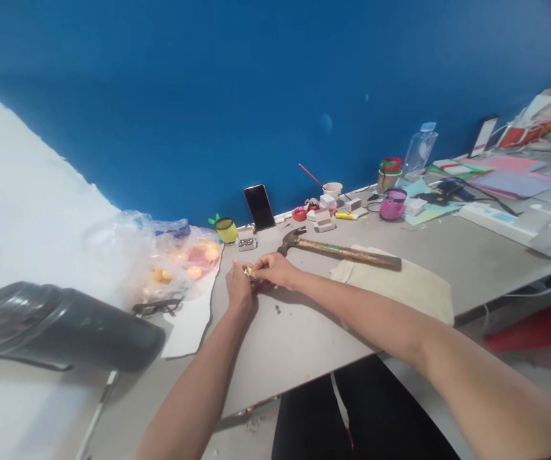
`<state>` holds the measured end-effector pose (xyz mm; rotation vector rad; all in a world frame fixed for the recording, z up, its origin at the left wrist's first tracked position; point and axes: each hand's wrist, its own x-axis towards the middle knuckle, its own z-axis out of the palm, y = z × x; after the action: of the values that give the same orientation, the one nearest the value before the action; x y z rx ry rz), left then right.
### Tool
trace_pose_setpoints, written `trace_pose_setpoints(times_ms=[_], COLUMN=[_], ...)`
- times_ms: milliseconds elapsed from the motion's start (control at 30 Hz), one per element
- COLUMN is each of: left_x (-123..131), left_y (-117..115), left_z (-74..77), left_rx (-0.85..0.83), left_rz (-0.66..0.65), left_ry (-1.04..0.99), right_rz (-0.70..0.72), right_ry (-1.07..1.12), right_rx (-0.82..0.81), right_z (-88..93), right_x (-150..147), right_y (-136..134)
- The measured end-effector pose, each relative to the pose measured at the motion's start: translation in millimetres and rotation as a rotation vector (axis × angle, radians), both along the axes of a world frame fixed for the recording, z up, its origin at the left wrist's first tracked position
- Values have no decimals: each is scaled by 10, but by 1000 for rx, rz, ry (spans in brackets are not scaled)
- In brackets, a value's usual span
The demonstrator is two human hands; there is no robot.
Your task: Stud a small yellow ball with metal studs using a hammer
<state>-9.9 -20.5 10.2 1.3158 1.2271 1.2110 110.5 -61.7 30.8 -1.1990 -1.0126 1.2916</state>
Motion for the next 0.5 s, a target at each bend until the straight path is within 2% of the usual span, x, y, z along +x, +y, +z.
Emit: trace_pose_setpoints(times_ms=[133,333,500], left_x=[9,98,136], left_y=[21,-91,-31], left_z=[11,69,37], left_rx=[-18,-23,-106], left_rz=[-2,-70,-104], left_ry=[-41,-67,-158], right_rz=[31,-78,-30], right_ry=[25,-71,-147], right_rx=[-38,-47,13], right_z=[5,-22,-112], right_x=[-2,166,222], right_y=[1,71,97])
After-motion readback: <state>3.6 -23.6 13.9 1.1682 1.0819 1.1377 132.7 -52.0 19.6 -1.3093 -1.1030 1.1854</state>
